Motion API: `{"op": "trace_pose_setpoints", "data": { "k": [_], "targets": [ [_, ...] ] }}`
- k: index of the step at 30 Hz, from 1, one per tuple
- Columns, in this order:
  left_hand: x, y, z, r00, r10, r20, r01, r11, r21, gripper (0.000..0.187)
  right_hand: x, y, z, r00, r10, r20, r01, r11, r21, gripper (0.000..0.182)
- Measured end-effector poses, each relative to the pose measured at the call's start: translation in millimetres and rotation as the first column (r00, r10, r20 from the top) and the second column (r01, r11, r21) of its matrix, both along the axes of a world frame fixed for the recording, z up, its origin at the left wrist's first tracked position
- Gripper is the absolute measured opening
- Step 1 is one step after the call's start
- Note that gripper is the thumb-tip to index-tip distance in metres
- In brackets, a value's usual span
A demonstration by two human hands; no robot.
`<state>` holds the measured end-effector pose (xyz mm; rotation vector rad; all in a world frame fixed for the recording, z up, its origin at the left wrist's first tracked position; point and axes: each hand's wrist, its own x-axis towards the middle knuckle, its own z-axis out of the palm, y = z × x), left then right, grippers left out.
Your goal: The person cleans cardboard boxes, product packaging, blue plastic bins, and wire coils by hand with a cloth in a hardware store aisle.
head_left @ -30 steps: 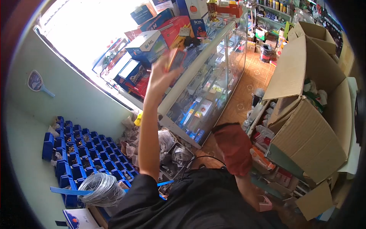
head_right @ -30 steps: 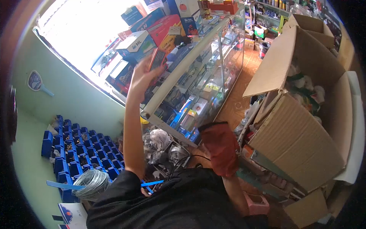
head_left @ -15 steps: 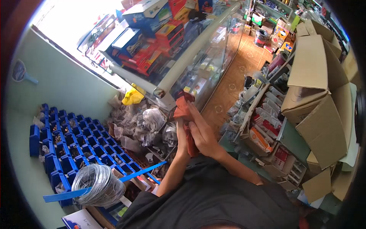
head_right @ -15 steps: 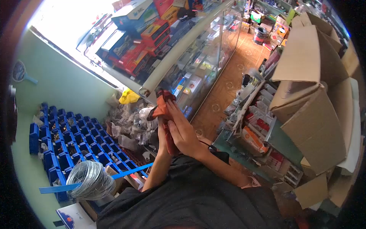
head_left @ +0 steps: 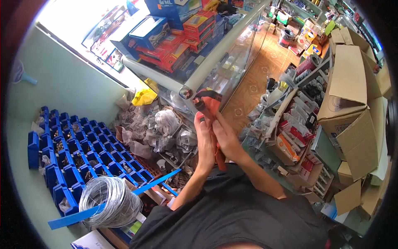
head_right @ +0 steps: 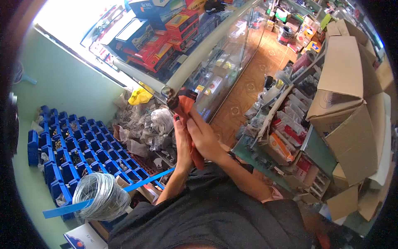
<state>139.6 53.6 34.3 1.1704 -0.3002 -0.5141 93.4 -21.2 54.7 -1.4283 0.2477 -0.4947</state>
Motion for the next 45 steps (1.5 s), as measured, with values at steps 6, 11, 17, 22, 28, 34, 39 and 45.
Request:
{"op": "trace_pose_setpoints", "data": {
  "k": [6,11,17,22,28,34,39,45],
  "targets": [
    [34.8,5.8,4.4,0.974,0.111,-0.195,-0.107,0.994,0.032,0.062,-24.5,30.0,0.2,0.995,-0.037,-0.091,0.016,0.976,-0.218,0.06],
    [12.1,-4.5,-3.5,1.0,0.016,-0.001,-0.016,1.0,-0.009,0.06,-9.6,13.0,4.5,0.983,-0.181,-0.019,0.174,0.967,-0.188,0.049],
    [6.2,-9.8,-8.1,0.967,0.056,0.249,-0.084,0.991,0.101,0.054,-10.2,4.1,11.5,0.977,-0.21,0.024,0.212,0.966,-0.147,0.038],
    [22.7,-12.7,0.4,0.988,0.098,0.121,-0.108,0.991,0.074,0.056,-51.8,7.6,-10.9,0.98,-0.16,-0.116,0.111,0.931,-0.347,0.033],
    [1.6,8.7,17.8,0.874,-0.167,-0.456,0.114,0.983,-0.143,0.066,-94.5,-55.6,-46.7,0.941,-0.335,0.041,0.21,0.678,0.704,0.039],
    [-24.9,9.1,13.0,0.845,-0.212,-0.49,0.181,0.977,-0.109,0.051,-98.3,-30.1,-62.3,0.975,-0.22,0.026,0.157,0.768,0.621,0.049],
    [-6.5,2.7,-1.6,0.999,-0.024,-0.033,0.027,0.996,0.089,0.056,-79.7,10.6,-24.4,0.981,-0.139,-0.133,0.131,0.989,-0.068,0.044],
    [-23.0,15.3,7.7,0.962,-0.096,0.255,0.031,0.968,0.248,0.068,-50.1,-9.6,-10.0,0.987,-0.054,-0.151,0.06,0.998,0.036,0.038]
  ]
}}
